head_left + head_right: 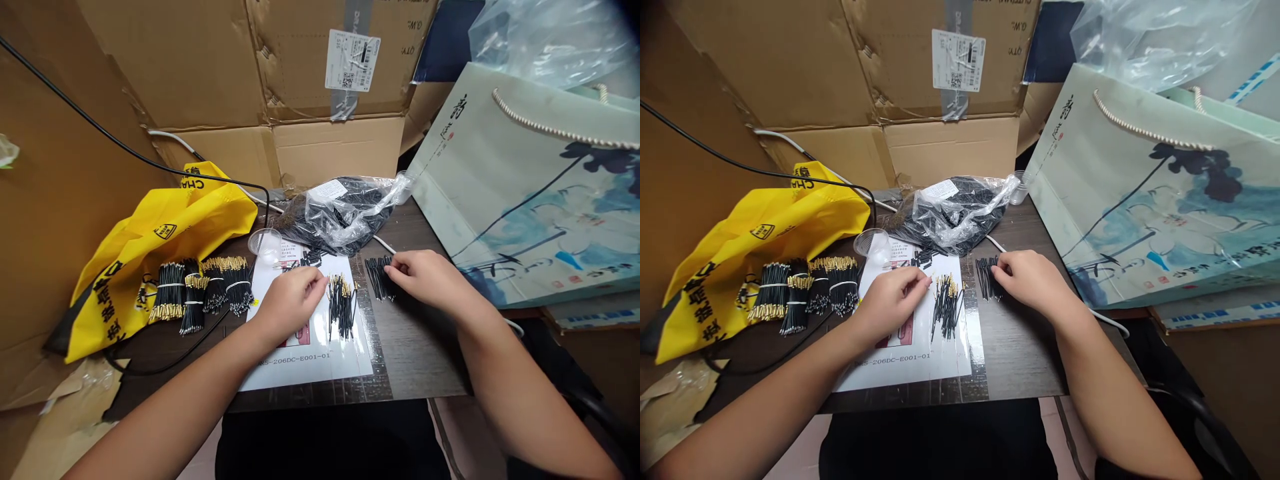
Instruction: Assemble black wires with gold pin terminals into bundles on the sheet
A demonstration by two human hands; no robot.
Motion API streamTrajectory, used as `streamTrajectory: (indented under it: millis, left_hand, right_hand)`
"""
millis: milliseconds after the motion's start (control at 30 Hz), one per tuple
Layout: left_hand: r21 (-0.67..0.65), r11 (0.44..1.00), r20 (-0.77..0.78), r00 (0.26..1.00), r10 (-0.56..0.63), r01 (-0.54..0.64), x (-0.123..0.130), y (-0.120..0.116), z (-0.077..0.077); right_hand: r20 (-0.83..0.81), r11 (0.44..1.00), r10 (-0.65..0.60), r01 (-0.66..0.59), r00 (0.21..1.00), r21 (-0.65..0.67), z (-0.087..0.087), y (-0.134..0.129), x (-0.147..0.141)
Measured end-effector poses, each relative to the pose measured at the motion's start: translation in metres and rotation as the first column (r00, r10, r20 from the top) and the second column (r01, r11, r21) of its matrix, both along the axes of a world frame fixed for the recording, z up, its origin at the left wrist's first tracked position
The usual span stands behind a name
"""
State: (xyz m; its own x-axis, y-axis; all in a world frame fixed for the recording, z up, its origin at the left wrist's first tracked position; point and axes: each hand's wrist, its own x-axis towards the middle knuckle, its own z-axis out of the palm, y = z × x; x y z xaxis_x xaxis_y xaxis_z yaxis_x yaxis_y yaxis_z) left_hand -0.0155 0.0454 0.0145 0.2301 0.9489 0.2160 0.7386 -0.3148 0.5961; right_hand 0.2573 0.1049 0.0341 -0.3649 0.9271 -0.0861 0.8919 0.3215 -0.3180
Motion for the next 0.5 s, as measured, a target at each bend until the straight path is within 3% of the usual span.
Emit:
streamTrajectory:
  millis: [67, 200, 367, 500]
  left_hand:
    - [-0.039, 0.998, 0.228, 0.972, 0.063, -0.055, -0.002, 0.001, 0.0]
    - [-0.129, 0.986, 0.571, 0.806, 0.158, -0.102, -0.005, 0.006, -0.004]
    - [-0.19, 0.972, 0.704, 0.671, 0.231, -0.135, -0.007, 0.011, -0.003]
    - [-0.198, 0.968, 0.765, 0.592, 0.252, -0.156, -0.006, 0.013, 0.0]
  right_hand:
    - [-0.098, 0.997, 0.061, -0.056, 0.993, 0.047, 0.0, 0.0, -0.008]
    - [-0.192, 0.964, 0.26, -0.243, 0.946, 0.107, -0.001, -0.003, -0.038]
    - [-0.051, 0.87, 0.475, -0.461, 0.878, 0.172, 0.0, -0.005, -0.089]
    - [0.166, 0.809, 0.557, -0.577, 0.814, 0.114, 0.006, 0.004, -0.119]
